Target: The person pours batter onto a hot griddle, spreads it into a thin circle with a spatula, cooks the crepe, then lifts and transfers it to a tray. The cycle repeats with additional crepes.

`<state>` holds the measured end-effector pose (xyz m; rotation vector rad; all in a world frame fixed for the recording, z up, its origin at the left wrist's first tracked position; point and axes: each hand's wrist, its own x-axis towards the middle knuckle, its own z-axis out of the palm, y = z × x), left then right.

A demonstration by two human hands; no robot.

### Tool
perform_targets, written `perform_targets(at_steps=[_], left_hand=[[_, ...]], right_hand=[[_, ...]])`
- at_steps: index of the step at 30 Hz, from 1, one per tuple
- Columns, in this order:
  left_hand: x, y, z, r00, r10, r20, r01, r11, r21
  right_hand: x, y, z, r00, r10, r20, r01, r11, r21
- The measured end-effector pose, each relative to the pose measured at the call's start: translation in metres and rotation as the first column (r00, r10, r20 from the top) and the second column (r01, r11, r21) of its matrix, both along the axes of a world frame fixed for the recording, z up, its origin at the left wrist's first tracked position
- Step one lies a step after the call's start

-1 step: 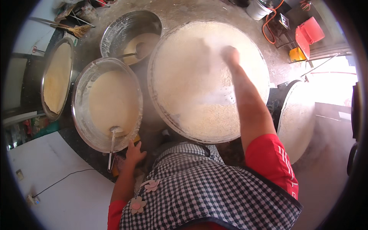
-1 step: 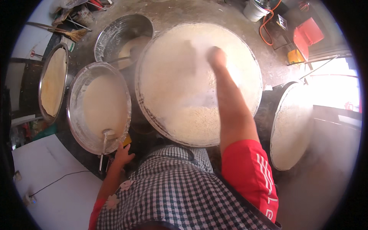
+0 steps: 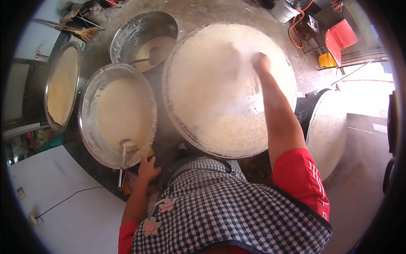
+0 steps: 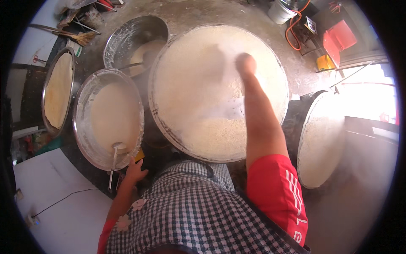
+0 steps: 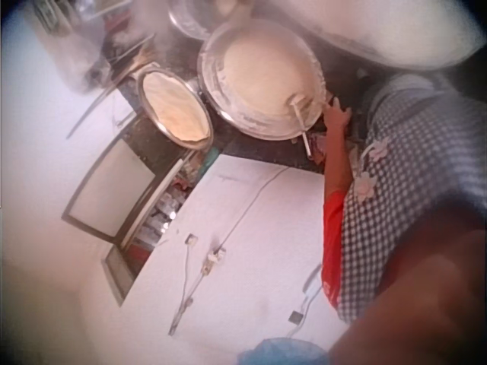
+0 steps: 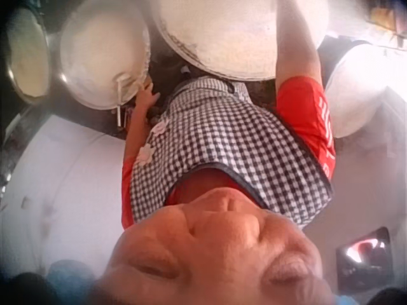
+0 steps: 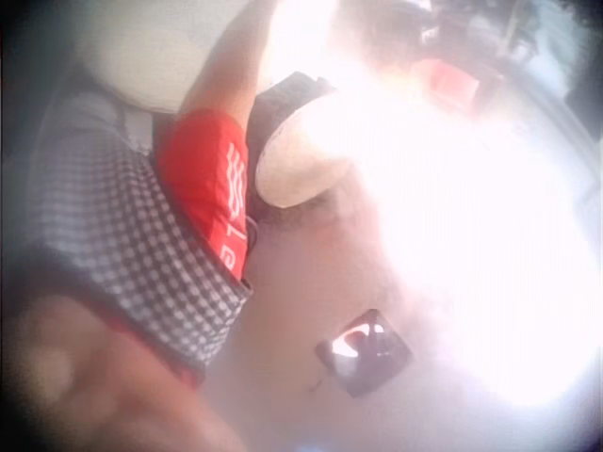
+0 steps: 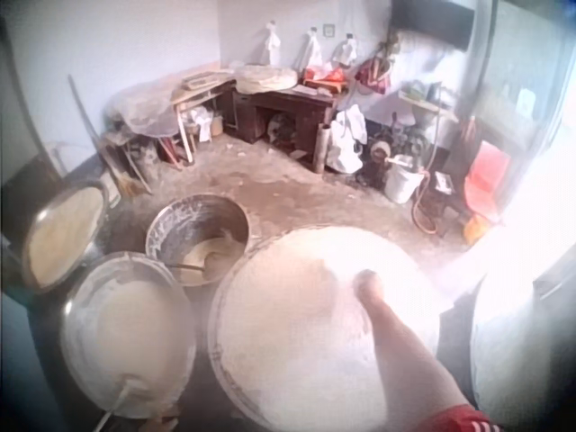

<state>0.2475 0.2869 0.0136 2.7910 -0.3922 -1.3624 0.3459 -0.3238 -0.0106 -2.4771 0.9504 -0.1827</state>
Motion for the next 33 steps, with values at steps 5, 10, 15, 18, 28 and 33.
perform_targets(at_steps=[5,10,15,18,28,33], left_hand=[[0.002,-0.001,0.003,1.0,-0.005,0.004,0.005,1.0,-0.023],[0.0,0.001,0.003,0.999,-0.028,0.041,0.03,0.998,-0.052],[-0.001,0.002,0.001,0.998,-0.049,0.03,0.05,0.999,-0.022],[0.001,0.002,0.0,0.999,-0.041,0.015,0.041,0.999,-0.019],[0.001,0.0,-0.004,0.998,-0.061,0.021,0.06,0.997,0.043],[-0.002,0.013,-0.014,0.993,-0.066,0.093,0.071,0.996,-0.053]], right_hand=[[-0.1,-0.097,-0.045,0.927,0.074,-0.368,-0.216,0.907,-0.362],[-0.187,-0.091,-0.03,0.782,-0.534,0.321,0.117,0.632,0.766],[-0.21,-0.111,0.045,0.82,-0.533,0.21,0.258,0.672,0.694],[-0.179,-0.128,0.039,0.956,-0.283,-0.083,0.273,0.956,-0.111],[-0.164,0.016,0.077,0.95,0.301,-0.079,-0.312,0.912,-0.266],[-0.247,0.012,0.088,0.947,-0.32,-0.001,0.306,0.905,0.294]])
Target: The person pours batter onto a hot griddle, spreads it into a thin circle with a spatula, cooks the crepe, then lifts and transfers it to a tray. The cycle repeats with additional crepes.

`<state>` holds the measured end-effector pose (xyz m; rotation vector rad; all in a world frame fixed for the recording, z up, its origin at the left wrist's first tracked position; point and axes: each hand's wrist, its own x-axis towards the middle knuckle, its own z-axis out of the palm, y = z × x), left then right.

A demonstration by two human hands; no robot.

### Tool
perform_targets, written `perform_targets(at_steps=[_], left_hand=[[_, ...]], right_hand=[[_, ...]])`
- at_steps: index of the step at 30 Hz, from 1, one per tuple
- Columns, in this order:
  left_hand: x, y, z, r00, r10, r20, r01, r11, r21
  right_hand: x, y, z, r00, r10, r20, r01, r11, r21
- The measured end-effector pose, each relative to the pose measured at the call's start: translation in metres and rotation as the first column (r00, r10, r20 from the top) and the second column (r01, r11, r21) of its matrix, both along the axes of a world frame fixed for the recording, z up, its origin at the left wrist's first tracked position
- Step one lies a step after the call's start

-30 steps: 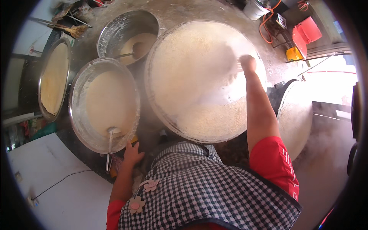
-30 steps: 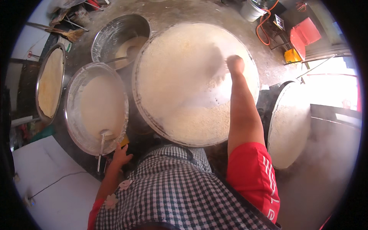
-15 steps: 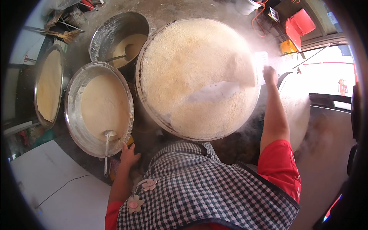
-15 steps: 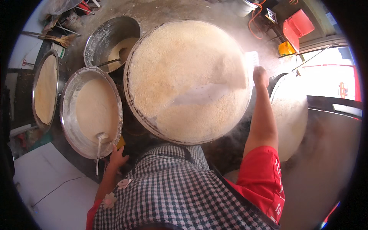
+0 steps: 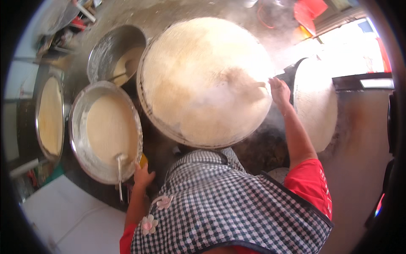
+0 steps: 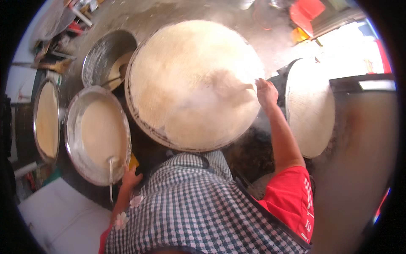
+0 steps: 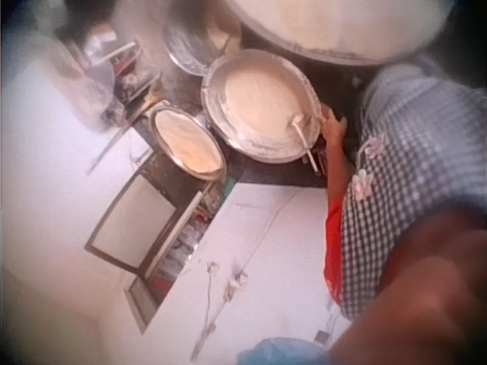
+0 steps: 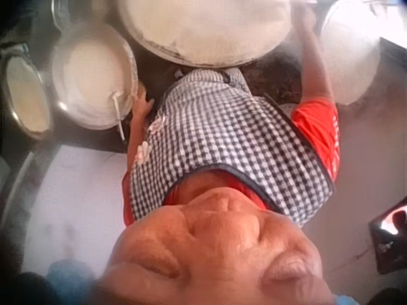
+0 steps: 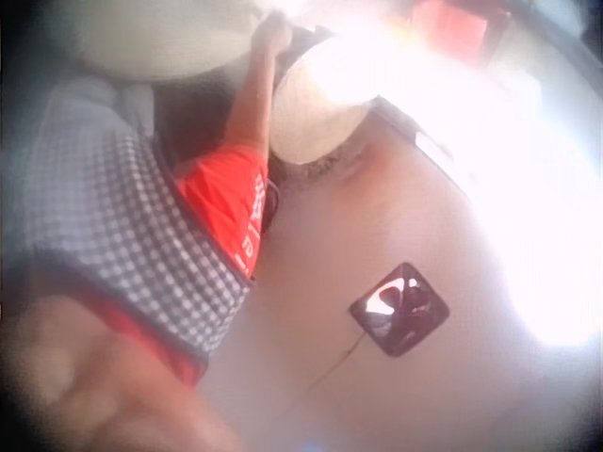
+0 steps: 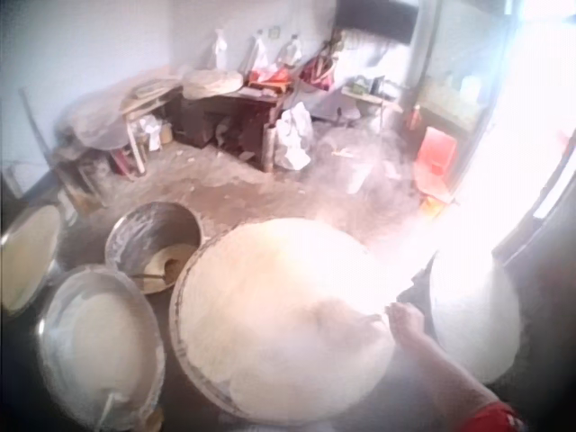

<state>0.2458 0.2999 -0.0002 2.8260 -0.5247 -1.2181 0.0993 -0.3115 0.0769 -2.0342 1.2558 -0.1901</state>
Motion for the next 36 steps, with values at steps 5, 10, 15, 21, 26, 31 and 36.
perform_targets(at_steps=[5,10,15,21,26,31,36], left_hand=[[0.01,-0.004,-0.004,0.996,-0.039,-0.086,0.042,0.999,0.034],[0.03,0.005,-0.001,0.99,0.031,-0.137,-0.049,0.99,-0.131],[0.037,0.01,0.003,0.992,0.024,-0.126,-0.056,0.966,-0.252],[0.035,0.01,0.014,0.988,0.009,-0.157,-0.045,0.972,-0.229],[0.036,0.015,0.006,0.995,-0.019,-0.094,-0.006,0.967,-0.255],[0.041,0.02,-0.015,0.993,-0.041,-0.114,0.016,0.977,-0.212],[0.041,0.027,-0.024,0.992,-0.121,-0.032,0.106,0.951,-0.292]], right_hand=[[0.01,0.015,-0.026,0.896,-0.396,-0.203,0.351,0.909,-0.223],[0.086,0.078,-0.034,0.897,0.157,-0.413,-0.34,0.842,-0.418],[0.084,0.112,-0.021,0.784,0.547,-0.293,-0.618,0.648,-0.446],[0.02,0.085,-0.009,0.945,-0.25,-0.212,0.101,0.837,-0.537],[0.044,0.113,-0.04,0.909,-0.405,0.099,0.392,0.911,0.128],[0.089,0.17,-0.058,0.887,-0.321,0.333,0.134,0.868,0.478],[0.051,0.164,-0.035,0.919,0.07,0.389,-0.251,0.863,0.438]])
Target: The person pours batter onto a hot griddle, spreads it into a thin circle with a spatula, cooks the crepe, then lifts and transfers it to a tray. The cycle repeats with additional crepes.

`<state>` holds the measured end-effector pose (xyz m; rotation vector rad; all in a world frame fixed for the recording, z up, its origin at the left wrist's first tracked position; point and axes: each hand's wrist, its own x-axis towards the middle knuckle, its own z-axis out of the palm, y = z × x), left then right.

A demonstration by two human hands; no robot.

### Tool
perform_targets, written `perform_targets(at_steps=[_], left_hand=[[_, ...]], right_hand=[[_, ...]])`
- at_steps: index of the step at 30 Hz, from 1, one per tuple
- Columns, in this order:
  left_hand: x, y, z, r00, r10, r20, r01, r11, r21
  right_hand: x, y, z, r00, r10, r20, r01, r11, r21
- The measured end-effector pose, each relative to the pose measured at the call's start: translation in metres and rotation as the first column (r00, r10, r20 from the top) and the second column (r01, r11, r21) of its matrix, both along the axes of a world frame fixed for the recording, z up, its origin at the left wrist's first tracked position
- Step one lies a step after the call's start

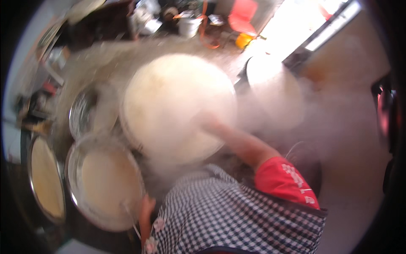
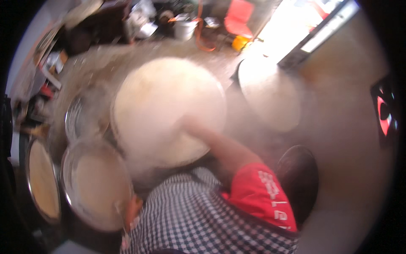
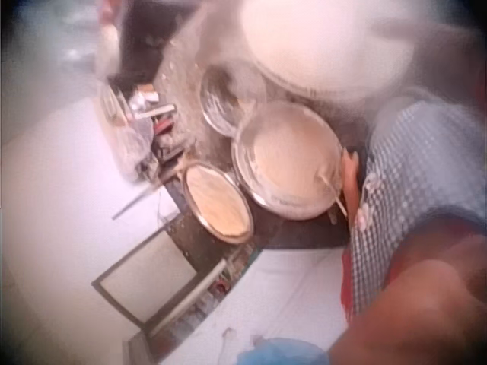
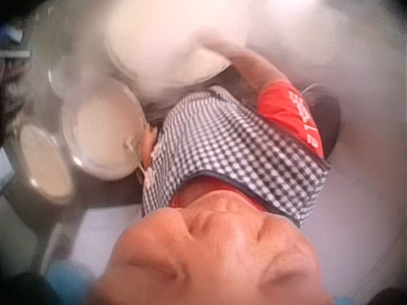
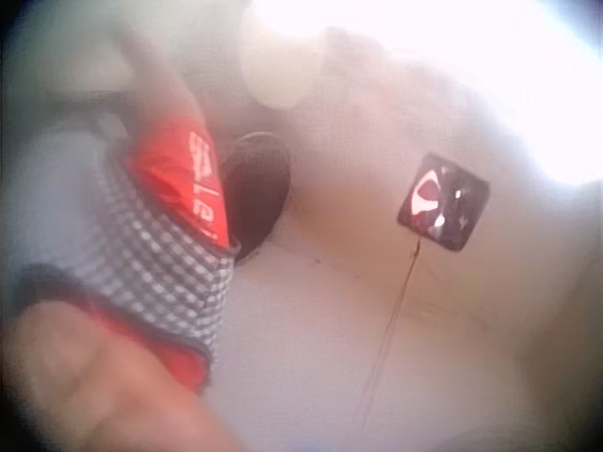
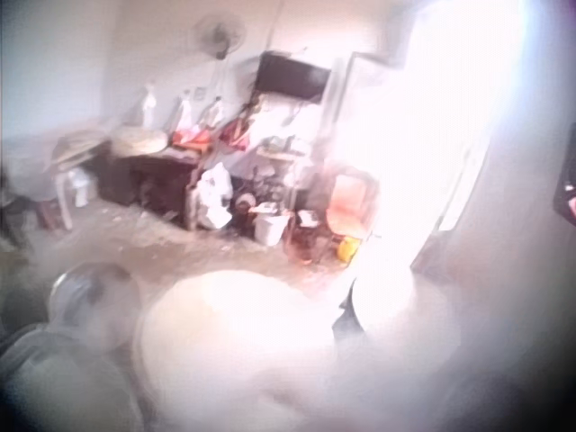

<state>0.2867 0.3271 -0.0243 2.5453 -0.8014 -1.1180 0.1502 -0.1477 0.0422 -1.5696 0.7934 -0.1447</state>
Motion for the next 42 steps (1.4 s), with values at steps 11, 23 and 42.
perform_targets(at_steps=[11,23,42], left_hand=[[-0.002,-0.012,0.044,0.998,0.064,0.016,-0.065,0.997,0.041],[-0.002,0.001,0.036,0.994,-0.09,0.059,0.087,0.995,0.057],[-0.128,0.076,-0.02,0.928,0.373,-0.002,-0.372,0.925,-0.082]], right_hand=[[0.014,0.051,-0.01,0.898,-0.135,-0.419,-0.298,0.515,-0.804],[-0.017,0.065,0.016,0.863,-0.293,-0.411,-0.158,0.617,-0.771],[0.165,0.143,0.023,0.688,0.368,-0.626,-0.625,-0.139,-0.768]])
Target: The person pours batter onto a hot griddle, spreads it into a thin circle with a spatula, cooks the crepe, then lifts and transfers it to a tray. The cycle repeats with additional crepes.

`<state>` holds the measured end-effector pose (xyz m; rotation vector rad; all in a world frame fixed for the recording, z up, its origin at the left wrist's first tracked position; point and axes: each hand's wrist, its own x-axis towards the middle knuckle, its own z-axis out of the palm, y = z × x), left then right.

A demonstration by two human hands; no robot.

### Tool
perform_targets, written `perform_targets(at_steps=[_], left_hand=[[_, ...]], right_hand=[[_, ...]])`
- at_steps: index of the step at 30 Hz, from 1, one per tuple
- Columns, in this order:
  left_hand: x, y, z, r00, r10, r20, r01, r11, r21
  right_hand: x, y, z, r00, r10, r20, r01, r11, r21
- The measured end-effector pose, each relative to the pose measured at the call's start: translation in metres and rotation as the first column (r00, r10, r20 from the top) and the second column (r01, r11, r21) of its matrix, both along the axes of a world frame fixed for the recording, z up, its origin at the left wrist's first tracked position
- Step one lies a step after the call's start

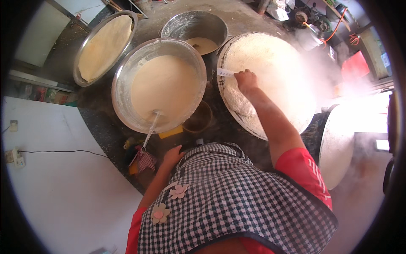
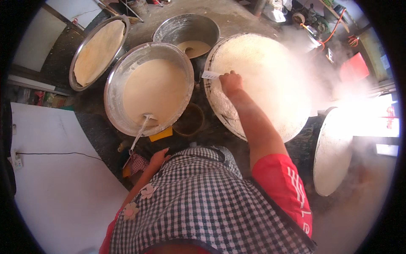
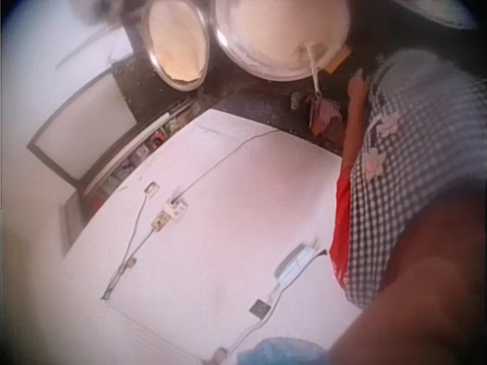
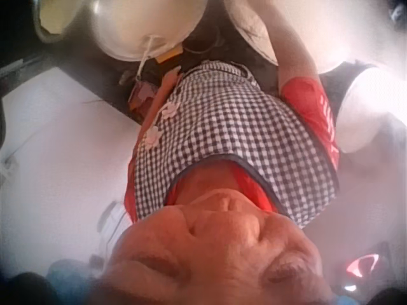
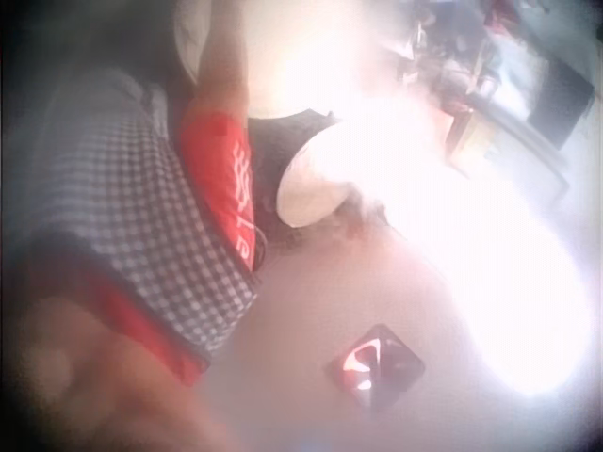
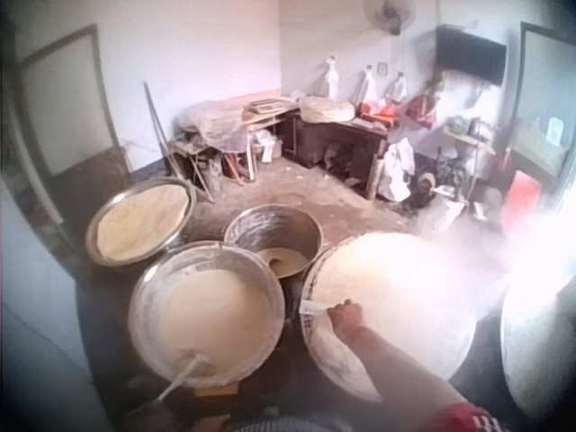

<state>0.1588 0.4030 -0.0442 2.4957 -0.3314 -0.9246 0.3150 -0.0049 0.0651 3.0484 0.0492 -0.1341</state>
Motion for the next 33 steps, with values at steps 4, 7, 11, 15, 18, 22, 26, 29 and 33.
perform_targets(at_steps=[4,7,11,15,18,22,26,29,33], left_hand=[[-0.044,0.041,-0.032,0.975,0.207,-0.075,-0.211,0.976,-0.048],[-0.061,0.066,-0.041,0.931,0.325,-0.168,-0.332,0.943,-0.016],[-0.053,0.08,-0.035,0.897,0.37,-0.242,-0.379,0.925,0.008],[-0.028,0.089,-0.027,0.892,0.357,-0.276,-0.377,0.926,-0.02],[-0.013,0.102,-0.02,0.886,0.355,-0.298,-0.384,0.922,-0.042],[0.005,0.129,-0.013,0.88,0.351,-0.321,-0.393,0.917,-0.074],[0.015,0.169,-0.011,0.867,0.38,-0.324,-0.43,0.898,-0.096],[0.017,0.199,-0.014,0.852,0.407,-0.329,-0.462,0.88,-0.108],[0.015,0.236,-0.02,0.837,0.435,-0.33,-0.494,0.861,-0.117]], right_hand=[[-0.029,-0.025,0.013,0.949,0.232,-0.212,-0.243,0.97,-0.028],[-0.071,-0.056,0.021,0.898,0.318,-0.304,-0.348,0.936,-0.051],[-0.133,-0.116,0.013,0.968,-0.017,-0.252,0.068,0.979,0.194],[-0.225,-0.133,-0.016,0.598,-0.638,-0.484,0.46,-0.222,0.86],[-0.245,-0.085,-0.054,0.448,-0.702,-0.553,0.457,-0.352,0.817],[-0.169,0.018,-0.086,0.679,-0.496,-0.541,0.419,-0.342,0.841],[-0.076,0.133,-0.061,0.796,-0.339,-0.502,0.265,-0.551,0.791],[-0.029,0.177,-0.032,0.851,-0.509,-0.129,0.287,0.245,0.926],[-0.037,0.168,-0.022,0.809,-0.58,-0.099,0.534,0.654,0.536]])
